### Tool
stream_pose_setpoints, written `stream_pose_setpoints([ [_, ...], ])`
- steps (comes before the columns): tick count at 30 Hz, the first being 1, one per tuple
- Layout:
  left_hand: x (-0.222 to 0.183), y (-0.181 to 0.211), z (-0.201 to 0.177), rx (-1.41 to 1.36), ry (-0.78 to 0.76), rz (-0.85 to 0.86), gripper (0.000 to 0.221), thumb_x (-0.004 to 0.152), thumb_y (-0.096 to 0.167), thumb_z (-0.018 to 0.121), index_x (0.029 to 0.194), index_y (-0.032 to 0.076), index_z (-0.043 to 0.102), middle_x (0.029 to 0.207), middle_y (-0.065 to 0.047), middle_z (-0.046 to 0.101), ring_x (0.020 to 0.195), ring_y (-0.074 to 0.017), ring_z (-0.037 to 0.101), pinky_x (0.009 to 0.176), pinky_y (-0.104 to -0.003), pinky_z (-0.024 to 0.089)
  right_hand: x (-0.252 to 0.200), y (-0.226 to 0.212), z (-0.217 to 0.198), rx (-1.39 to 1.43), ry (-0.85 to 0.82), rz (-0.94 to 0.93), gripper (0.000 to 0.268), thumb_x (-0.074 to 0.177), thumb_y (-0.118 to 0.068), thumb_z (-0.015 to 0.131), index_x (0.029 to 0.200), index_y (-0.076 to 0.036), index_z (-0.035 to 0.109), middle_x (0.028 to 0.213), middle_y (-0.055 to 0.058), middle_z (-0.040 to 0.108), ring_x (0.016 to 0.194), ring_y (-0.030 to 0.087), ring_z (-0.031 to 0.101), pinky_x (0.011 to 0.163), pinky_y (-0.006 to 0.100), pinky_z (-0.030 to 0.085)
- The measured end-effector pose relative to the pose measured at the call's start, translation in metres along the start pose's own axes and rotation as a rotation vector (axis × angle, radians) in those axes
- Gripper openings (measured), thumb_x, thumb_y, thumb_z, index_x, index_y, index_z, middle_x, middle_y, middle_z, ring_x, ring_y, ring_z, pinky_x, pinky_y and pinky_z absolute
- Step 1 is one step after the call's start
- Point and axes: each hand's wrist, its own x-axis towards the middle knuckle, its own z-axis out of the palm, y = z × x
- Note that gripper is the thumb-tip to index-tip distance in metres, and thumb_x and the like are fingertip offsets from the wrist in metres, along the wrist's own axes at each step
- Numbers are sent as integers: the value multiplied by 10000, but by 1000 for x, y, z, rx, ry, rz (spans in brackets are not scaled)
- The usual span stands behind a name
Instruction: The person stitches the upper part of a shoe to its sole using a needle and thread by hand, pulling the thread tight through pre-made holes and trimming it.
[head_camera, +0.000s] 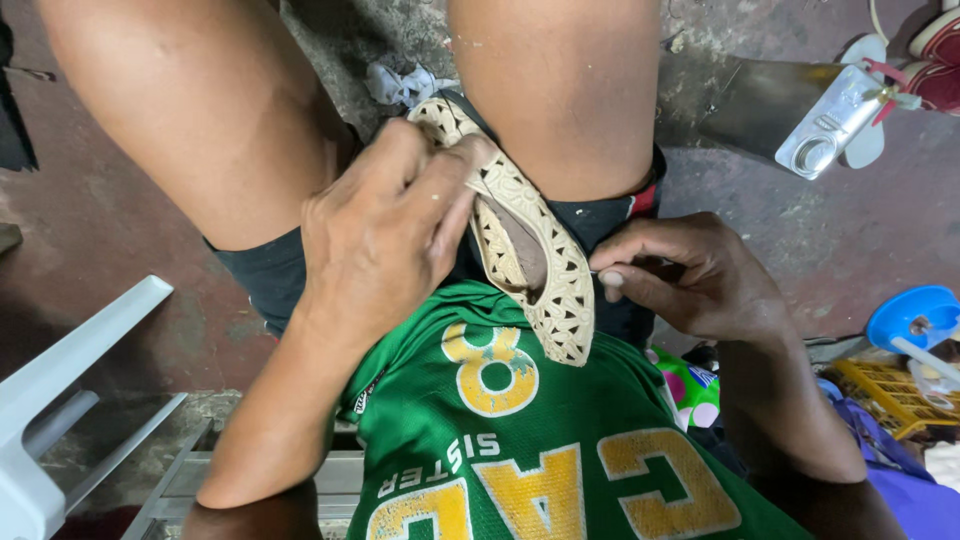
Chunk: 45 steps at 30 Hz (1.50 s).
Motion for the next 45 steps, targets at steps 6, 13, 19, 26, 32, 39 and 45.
stream_pose_setpoints([
  [6, 9, -7, -4, 54, -14, 304, 104, 985, 129, 830, 1051, 124, 750, 1051, -8, 660, 841, -154, 655, 624, -310, 491, -8, 7, -3, 1, 14, -48, 104, 925, -19, 682, 1019, -33, 724, 746, 13, 735, 663, 68, 695, 594, 229, 535],
  [13, 7, -4, -13, -84, -39, 389, 141, 932, 66, 805, 947, 36, 668, 1090, -57, 691, 864, -178, 688, 668, -298, 551, -18, 13, -4, 47, 44, -29, 96, 935, -20, 678, 1018, -24, 726, 787, 23, 755, 718, 63, 711, 637, 218, 549],
  [19, 7, -14, -19, -170, -121, 299, 212, 957, 123, 817, 932, 30, 628, 960, -73, 682, 830, -244, 694, 707, -346, 556, -20, 18, -9, 64, 46, -16, 92, 932, -28, 694, 1015, -19, 732, 795, 29, 753, 724, 70, 701, 650, 224, 548],
  [26, 1, -35, -40, -37, -213, 167, 234, 985, 189, 858, 975, 74, 655, 894, -66, 666, 822, -258, 677, 705, -356, 547, -26, 20, -7, 32, 83, -19, 86, 932, -30, 689, 1005, -21, 733, 788, 25, 754, 713, 74, 708, 641, 222, 541],
  [32, -13, -28, -44, 254, -51, -31, 271, 813, 105, 859, 990, -10, 689, 1033, -196, 660, 839, -329, 682, 692, -386, 553, -22, 19, -8, 50, 70, -36, 83, 943, -38, 693, 1016, -21, 731, 789, 28, 745, 724, 78, 707, 649, 224, 549],
  [39, -38, 21, 7, -302, -83, 103, 260, 842, 74, 798, 1081, 39, 701, 1105, -124, 687, 904, -245, 709, 746, -344, 601, -16, 6, -5, -17, 31, 11, 90, 945, -35, 686, 1020, -16, 732, 780, 35, 741, 708, 80, 687, 636, 236, 534],
  [45, -45, 9, 19, -614, -320, -244, 124, 892, 126, 808, 998, 82, 760, 842, -38, 673, 659, -107, 640, 585, -263, 506, -8, -5, 1, -26, -23, -34, 141, 946, -48, 671, 1077, -24, 720, 862, 26, 758, 759, 79, 705, 644, 233, 550],
])
